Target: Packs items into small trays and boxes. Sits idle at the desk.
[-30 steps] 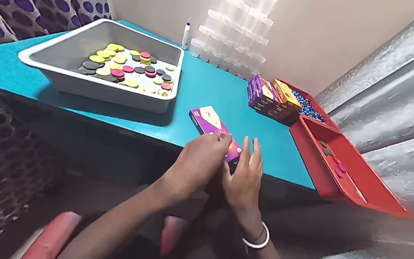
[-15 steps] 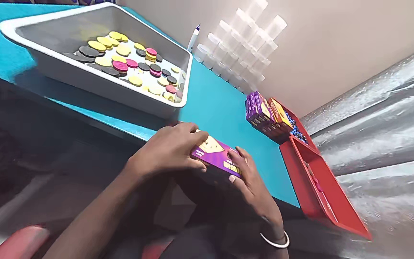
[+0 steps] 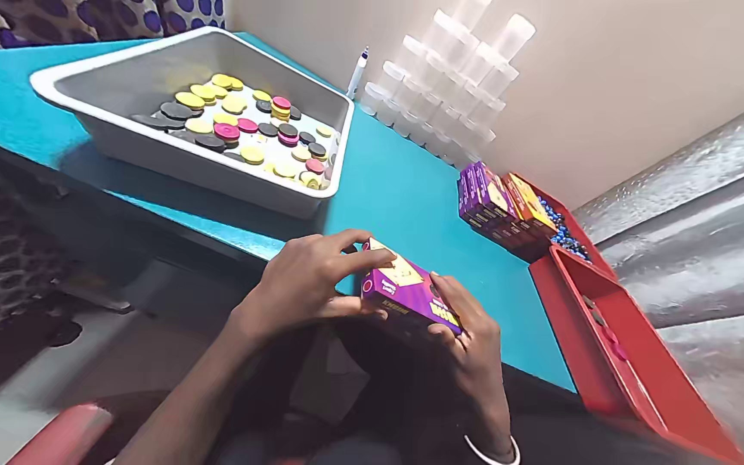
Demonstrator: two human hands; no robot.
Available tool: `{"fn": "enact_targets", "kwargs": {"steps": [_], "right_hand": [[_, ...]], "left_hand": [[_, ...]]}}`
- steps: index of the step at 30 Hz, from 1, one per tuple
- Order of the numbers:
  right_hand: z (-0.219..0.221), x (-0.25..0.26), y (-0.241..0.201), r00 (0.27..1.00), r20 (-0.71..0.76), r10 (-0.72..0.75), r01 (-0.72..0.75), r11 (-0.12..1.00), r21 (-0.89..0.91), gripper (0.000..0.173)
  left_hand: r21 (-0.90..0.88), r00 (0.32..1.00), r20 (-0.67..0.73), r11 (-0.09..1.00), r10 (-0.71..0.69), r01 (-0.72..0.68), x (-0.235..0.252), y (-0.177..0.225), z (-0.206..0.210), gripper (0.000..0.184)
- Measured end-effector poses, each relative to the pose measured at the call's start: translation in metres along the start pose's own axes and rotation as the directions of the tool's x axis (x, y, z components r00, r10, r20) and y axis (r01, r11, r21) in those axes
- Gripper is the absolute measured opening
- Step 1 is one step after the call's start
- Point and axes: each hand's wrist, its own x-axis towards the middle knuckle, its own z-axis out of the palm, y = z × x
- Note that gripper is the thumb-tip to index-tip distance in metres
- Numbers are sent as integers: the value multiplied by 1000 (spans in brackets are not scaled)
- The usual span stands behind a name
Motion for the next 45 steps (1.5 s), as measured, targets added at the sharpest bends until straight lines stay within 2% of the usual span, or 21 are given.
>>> {"fn": "enact_targets", "kwargs": {"steps": [5,8,12,17,21,24,26,27,29,31,33,34,36,38,41,43,45], "right_hand": [[1,0,-3,999,-16,39,-39,999,12,88],[0,-1,-4,997,-3,72,-72,997,7,83],[-1,-1,-2,996,-12,87,-86,992,96,86],[-4,-1,-2,987,-35,155,-144,966,216,91],[-8,3,-11,935,-156,319,-262,917,302,92],[-8,16,-7,828,-214,518,-506,855,115,81],[-11,31,-5,791,-205,577,-598,799,-58,84],[-14,42,-5,810,-210,547,-579,804,-136,84],[-20,76,-10,898,-229,376,-434,846,-309,79],[-21,124,-23,973,-144,182,-225,893,-391,59],[-9,180,-43,1000,20,-13,19,935,-355,37],[3,207,-51,988,105,-112,137,951,-277,29],[38,264,-59,935,281,-215,259,957,-132,26],[81,306,-66,863,465,-196,275,955,-110,26],[136,345,-63,740,665,-104,316,926,-206,33],[155,358,-66,659,750,-60,339,913,-226,34],[165,365,-69,641,767,-31,369,889,-272,22]], "left_hand": [[-129,992,63,985,-110,117,-1,7,-4,51],[-39,977,106,981,-186,191,-2,19,-2,63],[84,964,130,971,-234,224,-8,34,-2,85],[97,970,105,973,-220,210,-12,35,3,79],[129,971,39,965,-236,229,-11,37,5,81],[174,962,17,948,-272,265,-10,39,6,80],[195,955,12,937,-296,288,-13,39,2,81],[199,951,3,932,-310,304,-15,40,-1,81],[205,931,-11,911,-364,358,-20,40,-9,82],[235,913,-16,886,-408,400,-23,41,-15,83],[248,906,-44,874,-422,419,-25,40,-14,81],[241,903,-65,872,-424,426,-25,40,-12,80],[231,898,-97,868,-428,439,-25,36,-8,81],[259,896,-109,858,-430,443,-26,33,-5,83],[303,904,-108,853,-413,425,-27,30,-3,88],[302,912,-98,861,-398,409,-31,28,-5,91],[302,919,-83,869,-386,392,-32,27,-7,87]]}}
